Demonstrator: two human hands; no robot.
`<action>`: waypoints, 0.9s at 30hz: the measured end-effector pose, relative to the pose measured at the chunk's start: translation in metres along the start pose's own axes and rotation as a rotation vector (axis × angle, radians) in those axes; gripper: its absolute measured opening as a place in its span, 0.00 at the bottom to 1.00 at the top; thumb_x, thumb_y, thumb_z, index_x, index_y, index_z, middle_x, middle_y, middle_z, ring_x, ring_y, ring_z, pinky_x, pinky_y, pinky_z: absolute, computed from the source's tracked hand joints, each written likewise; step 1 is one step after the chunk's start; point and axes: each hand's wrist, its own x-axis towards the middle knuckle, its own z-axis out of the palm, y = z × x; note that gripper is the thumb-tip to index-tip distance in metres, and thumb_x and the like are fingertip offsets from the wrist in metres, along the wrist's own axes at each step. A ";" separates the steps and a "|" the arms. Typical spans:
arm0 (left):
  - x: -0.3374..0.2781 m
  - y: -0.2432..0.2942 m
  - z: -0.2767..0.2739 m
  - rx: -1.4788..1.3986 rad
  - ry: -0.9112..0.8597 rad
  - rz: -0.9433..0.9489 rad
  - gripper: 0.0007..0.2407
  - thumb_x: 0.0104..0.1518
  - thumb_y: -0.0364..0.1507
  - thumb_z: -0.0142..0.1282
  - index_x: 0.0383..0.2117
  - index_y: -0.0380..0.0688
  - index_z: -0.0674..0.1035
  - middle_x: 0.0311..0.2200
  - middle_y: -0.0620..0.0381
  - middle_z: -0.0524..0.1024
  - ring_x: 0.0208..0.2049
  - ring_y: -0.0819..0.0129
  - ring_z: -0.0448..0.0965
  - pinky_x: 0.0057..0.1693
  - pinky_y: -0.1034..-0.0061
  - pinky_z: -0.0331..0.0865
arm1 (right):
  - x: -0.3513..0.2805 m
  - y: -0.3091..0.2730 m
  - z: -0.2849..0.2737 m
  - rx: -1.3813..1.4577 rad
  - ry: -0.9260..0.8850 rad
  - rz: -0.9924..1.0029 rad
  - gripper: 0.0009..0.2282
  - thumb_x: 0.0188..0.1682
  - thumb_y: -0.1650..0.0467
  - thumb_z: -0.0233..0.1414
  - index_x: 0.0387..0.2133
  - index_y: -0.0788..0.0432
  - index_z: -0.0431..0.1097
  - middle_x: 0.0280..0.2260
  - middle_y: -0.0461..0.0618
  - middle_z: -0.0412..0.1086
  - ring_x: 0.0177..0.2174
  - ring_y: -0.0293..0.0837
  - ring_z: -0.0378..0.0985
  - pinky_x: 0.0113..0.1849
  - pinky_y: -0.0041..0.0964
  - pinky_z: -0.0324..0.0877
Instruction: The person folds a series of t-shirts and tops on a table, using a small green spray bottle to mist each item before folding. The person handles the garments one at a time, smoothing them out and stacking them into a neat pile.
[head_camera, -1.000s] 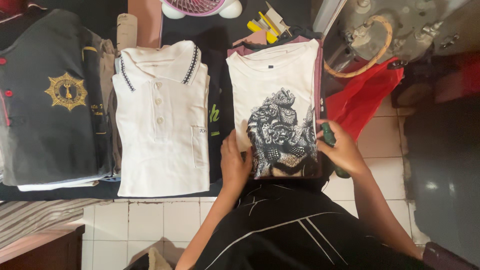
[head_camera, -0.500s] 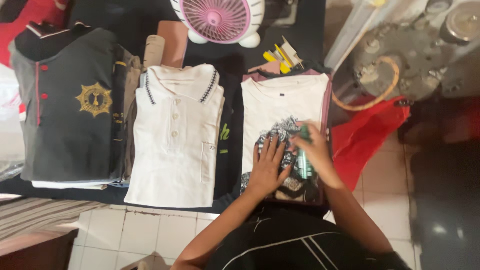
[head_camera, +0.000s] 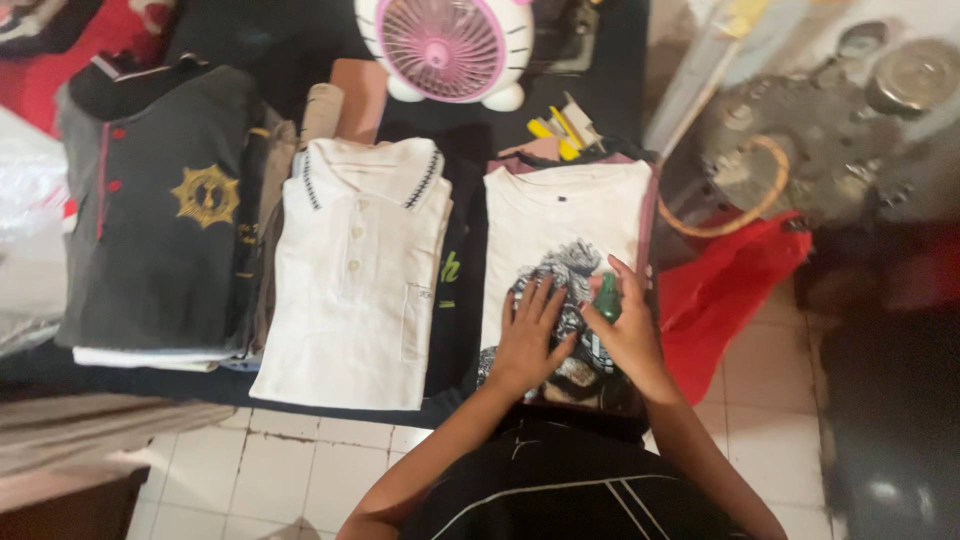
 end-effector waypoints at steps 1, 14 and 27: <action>0.001 0.000 0.000 -0.016 -0.001 -0.001 0.30 0.60 0.42 0.52 0.68 0.40 0.62 0.72 0.42 0.51 0.73 0.44 0.45 0.72 0.43 0.36 | -0.011 -0.006 -0.004 -0.050 0.019 -0.021 0.30 0.43 0.77 0.59 0.60 0.68 0.55 0.46 0.56 0.70 0.46 0.44 0.74 0.46 0.36 0.70; -0.053 -0.031 -0.006 0.036 -0.188 0.246 0.28 0.62 0.40 0.51 0.66 0.38 0.63 0.71 0.40 0.51 0.72 0.40 0.44 0.70 0.44 0.40 | -0.093 -0.018 0.037 -0.166 0.418 -0.138 0.17 0.47 0.79 0.59 0.50 0.63 0.67 0.37 0.53 0.77 0.40 0.44 0.82 0.44 0.36 0.75; -0.092 -0.104 -0.005 -0.094 -0.133 0.522 0.26 0.65 0.39 0.48 0.65 0.35 0.66 0.69 0.38 0.56 0.72 0.38 0.49 0.67 0.39 0.51 | -0.131 -0.036 0.157 -0.952 0.562 -0.160 0.21 0.29 0.78 0.58 0.41 0.57 0.74 0.43 0.50 0.72 0.50 0.53 0.71 0.58 0.58 0.62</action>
